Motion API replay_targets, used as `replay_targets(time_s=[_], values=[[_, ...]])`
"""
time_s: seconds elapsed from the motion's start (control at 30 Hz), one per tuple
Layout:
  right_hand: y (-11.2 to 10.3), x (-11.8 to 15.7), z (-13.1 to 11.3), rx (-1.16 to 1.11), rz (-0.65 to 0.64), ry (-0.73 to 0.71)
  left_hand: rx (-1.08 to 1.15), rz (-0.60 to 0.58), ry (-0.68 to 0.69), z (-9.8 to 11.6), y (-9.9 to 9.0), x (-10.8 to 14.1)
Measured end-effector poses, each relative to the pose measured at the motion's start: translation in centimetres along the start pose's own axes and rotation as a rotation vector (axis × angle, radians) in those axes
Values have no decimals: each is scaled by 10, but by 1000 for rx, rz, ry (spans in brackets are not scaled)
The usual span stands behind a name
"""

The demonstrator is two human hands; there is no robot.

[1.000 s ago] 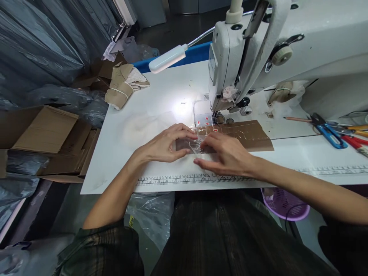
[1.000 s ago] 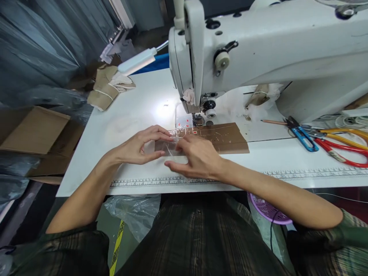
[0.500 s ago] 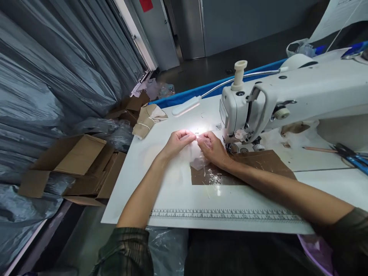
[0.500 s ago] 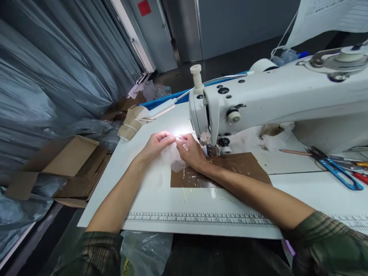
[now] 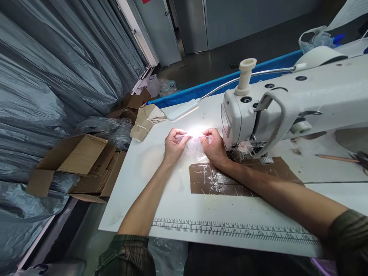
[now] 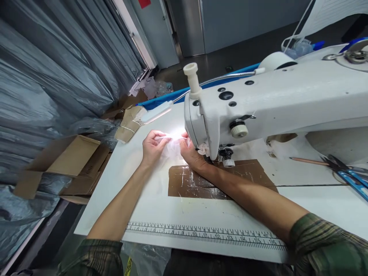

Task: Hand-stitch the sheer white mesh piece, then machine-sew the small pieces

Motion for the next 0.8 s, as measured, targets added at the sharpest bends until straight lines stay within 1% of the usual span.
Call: replay_targets(time_s=[0.1,0.23,0.4,0.67,0.8], values=[[3,-1,6,6,-37,11,40,3,-76,-5,0,-1],[5,-2,12,13,-46,23,65,7,-94,-9,0,-1],[4,-1,12,1,-66,13,68,3,-102,-10,0,0],[5,0,4,-84,-61,15,57,10,-96,-7,-2,-1],[4,2,-3,-96,-91,-29,52,12,-88,-6,-3,-1]])
Point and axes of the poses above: each hand's wrist, its own x-axis away from the middle knuckle, its own y-axis out of the palm, z = x × y, the point moved 4 cm from there along -x, towards the middle knuckle, and after that the axes turned 2 degrees about y, right-handed, at the moved point
